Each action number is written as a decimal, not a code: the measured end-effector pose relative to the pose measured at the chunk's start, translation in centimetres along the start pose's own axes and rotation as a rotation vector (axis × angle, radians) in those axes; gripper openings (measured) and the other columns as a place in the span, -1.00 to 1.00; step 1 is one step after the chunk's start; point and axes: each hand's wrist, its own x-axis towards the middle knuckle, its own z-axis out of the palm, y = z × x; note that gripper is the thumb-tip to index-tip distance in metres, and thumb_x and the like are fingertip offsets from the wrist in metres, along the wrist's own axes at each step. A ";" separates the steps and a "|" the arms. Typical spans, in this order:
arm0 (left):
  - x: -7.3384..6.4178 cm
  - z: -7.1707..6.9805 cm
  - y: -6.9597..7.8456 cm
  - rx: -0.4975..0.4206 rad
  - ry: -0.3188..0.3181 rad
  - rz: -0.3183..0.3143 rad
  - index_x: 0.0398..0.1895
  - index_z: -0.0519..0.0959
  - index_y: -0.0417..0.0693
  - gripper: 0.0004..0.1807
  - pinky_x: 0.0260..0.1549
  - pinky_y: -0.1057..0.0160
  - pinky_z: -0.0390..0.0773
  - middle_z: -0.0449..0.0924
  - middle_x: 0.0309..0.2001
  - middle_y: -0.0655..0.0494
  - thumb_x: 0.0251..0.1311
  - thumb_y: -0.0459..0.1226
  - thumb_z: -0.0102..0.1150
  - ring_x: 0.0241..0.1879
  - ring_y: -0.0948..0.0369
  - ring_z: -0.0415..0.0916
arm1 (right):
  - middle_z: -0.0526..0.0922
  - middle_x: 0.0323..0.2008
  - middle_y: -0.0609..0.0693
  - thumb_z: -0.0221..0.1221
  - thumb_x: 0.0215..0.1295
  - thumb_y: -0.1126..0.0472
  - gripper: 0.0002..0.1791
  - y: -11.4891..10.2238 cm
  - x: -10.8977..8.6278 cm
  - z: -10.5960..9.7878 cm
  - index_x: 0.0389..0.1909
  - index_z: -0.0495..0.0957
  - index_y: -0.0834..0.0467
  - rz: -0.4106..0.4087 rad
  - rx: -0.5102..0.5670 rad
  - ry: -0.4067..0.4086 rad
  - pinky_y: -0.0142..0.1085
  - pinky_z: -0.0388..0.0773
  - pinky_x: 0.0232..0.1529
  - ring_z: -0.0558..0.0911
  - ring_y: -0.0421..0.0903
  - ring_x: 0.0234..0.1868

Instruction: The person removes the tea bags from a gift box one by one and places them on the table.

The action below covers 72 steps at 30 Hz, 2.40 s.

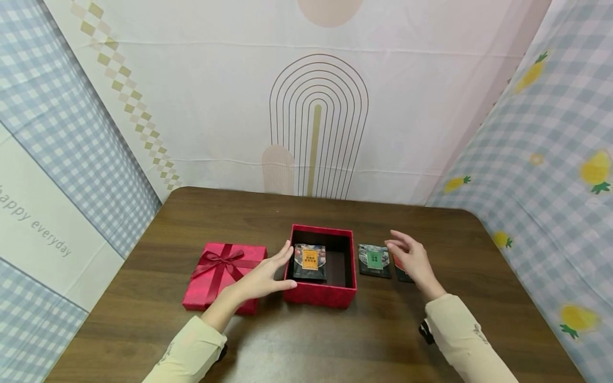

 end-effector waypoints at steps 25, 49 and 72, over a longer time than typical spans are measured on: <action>0.0 0.1 0.0 0.008 0.008 0.011 0.38 -0.03 -0.28 -0.11 0.22 -0.01 0.14 -0.25 0.43 -0.11 0.13 -0.07 0.18 0.35 -0.01 -0.03 | 0.59 -0.07 0.28 0.08 0.29 0.26 -0.55 -2.8 0.9 3.2 0.18 0.35 0.29 -0.075 0.061 -0.076 -0.49 0.47 -0.34 0.54 -0.41 -0.22; 0.0 0.0 -0.1 0.005 0.008 0.013 0.38 -0.04 -0.27 -0.11 0.23 -0.01 0.13 -0.26 0.43 -0.12 0.13 -0.05 0.17 0.36 -0.01 -0.06 | 0.59 -0.13 0.31 0.07 0.26 0.38 -0.58 -7.1 0.3 6.7 0.12 0.35 0.43 -0.216 0.021 -0.221 -0.29 0.55 -0.29 0.58 0.15 -0.15; 0.0 -0.1 0.0 0.000 0.000 0.002 0.39 -0.04 -0.25 -0.11 0.24 0.00 0.12 -0.26 0.43 -0.10 0.14 -0.06 0.17 0.36 0.00 -0.07 | 0.53 0.02 0.24 0.07 0.29 0.21 -0.47 -6.8 1.2 10.3 0.25 0.27 0.29 -0.117 -0.209 -0.388 -0.04 0.46 -0.03 0.53 0.10 -0.01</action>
